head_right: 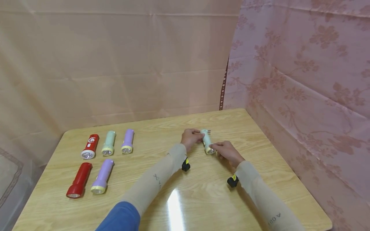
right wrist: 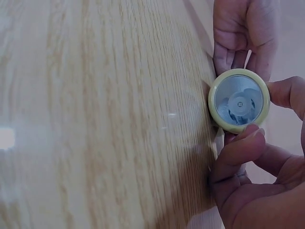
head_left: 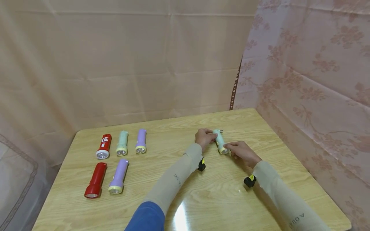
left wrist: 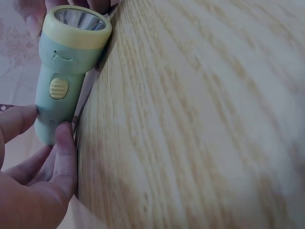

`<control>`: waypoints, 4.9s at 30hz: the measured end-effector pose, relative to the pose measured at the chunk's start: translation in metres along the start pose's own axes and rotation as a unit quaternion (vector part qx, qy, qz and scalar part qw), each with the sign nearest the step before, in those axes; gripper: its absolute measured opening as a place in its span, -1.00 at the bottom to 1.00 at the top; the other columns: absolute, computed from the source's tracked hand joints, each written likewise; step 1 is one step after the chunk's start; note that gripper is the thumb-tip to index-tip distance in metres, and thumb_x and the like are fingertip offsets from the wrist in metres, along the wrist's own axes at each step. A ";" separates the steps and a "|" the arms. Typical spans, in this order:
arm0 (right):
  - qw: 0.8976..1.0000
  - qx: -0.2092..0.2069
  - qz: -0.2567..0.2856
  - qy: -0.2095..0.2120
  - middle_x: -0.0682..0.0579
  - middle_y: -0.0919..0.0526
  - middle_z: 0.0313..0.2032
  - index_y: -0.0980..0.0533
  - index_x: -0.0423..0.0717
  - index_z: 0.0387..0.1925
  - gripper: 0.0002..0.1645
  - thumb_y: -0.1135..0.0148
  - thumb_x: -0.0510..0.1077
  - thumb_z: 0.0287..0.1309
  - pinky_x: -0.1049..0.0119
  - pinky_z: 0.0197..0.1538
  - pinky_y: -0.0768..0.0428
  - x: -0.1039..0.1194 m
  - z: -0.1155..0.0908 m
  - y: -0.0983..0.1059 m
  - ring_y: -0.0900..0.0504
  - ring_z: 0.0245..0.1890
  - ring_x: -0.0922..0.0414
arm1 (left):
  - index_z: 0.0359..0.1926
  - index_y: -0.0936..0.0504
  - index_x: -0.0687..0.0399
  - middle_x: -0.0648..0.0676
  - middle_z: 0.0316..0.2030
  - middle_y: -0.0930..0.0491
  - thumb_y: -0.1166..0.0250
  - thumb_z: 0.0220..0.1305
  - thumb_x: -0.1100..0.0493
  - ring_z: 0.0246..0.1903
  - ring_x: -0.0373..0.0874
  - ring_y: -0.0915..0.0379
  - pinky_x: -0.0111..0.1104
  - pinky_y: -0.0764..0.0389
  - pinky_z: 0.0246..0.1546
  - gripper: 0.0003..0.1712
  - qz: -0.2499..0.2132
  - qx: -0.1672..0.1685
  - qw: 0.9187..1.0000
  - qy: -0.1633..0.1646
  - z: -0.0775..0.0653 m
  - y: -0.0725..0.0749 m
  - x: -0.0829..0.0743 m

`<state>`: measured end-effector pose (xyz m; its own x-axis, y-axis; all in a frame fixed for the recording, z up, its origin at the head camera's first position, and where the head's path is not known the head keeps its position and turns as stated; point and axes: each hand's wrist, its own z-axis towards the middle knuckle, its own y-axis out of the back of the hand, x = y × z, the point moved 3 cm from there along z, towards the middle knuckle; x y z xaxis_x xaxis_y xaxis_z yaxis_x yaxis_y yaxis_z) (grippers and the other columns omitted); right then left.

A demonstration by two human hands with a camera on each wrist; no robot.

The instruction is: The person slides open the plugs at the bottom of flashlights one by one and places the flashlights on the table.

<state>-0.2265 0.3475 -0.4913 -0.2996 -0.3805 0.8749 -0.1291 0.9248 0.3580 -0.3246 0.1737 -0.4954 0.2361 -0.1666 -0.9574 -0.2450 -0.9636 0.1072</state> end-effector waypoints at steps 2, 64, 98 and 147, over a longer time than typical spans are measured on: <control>1.000 0.000 0.002 0.001 0.05 -0.44 -0.42 -0.54 -0.32 0.25 -0.39 -0.20 0.10 0.48 0.35 -0.39 -0.41 0.002 0.000 0.000 -0.35 -0.49 0.18 | 0.00 -0.71 0.27 0.07 -0.37 -0.72 -0.53 0.22 0.26 -0.34 -0.02 -0.74 -0.27 -0.74 -0.23 -0.65 0.000 0.001 1.000 -0.001 0.000 0.000 0.001; 0.990 -0.090 -0.049 0.101 -0.22 -0.55 0.06 -0.46 -0.20 0.30 -0.38 -0.14 0.17 0.50 0.13 -0.22 -0.66 0.039 -0.038 -0.013 -0.52 -0.10 -0.17 | 0.08 -0.68 0.20 0.13 -0.12 -0.72 -0.26 0.51 -0.03 -0.14 0.09 -0.69 -0.10 -0.72 -0.18 -0.61 0.093 0.147 0.978 -0.114 -0.060 0.073 0.007; 0.978 0.094 -0.053 0.180 -0.06 -0.64 -0.09 -0.53 -0.23 0.16 -0.55 -0.28 -0.01 0.44 0.30 -0.24 -0.57 0.053 -0.072 -0.110 -0.54 -0.21 0.02 | 0.01 -0.67 0.23 0.08 -0.20 -0.68 -0.26 0.51 -0.07 -0.21 0.07 -0.65 -0.01 -0.70 -0.16 -0.58 0.112 0.190 0.969 -0.113 -0.149 0.157 0.032; 0.966 0.193 -0.037 0.166 -0.17 -0.64 -0.10 -0.54 -0.21 0.17 -0.65 -0.22 -0.12 0.48 0.35 -0.39 -0.51 0.066 -0.060 -0.167 -0.53 -0.27 0.00 | 0.04 -0.66 0.18 0.15 -0.12 -0.70 -0.27 0.49 -0.07 -0.10 0.20 -0.64 -0.01 -0.70 -0.10 -0.59 0.094 0.109 0.985 -0.092 -0.159 0.240 0.035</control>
<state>-0.1683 0.1684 -0.4741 0.0352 -0.3630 0.9311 -0.4999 0.8004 0.3310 -0.2258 -0.0965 -0.4606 -0.0024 -0.2778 -0.9606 -0.4689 -0.8482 0.2464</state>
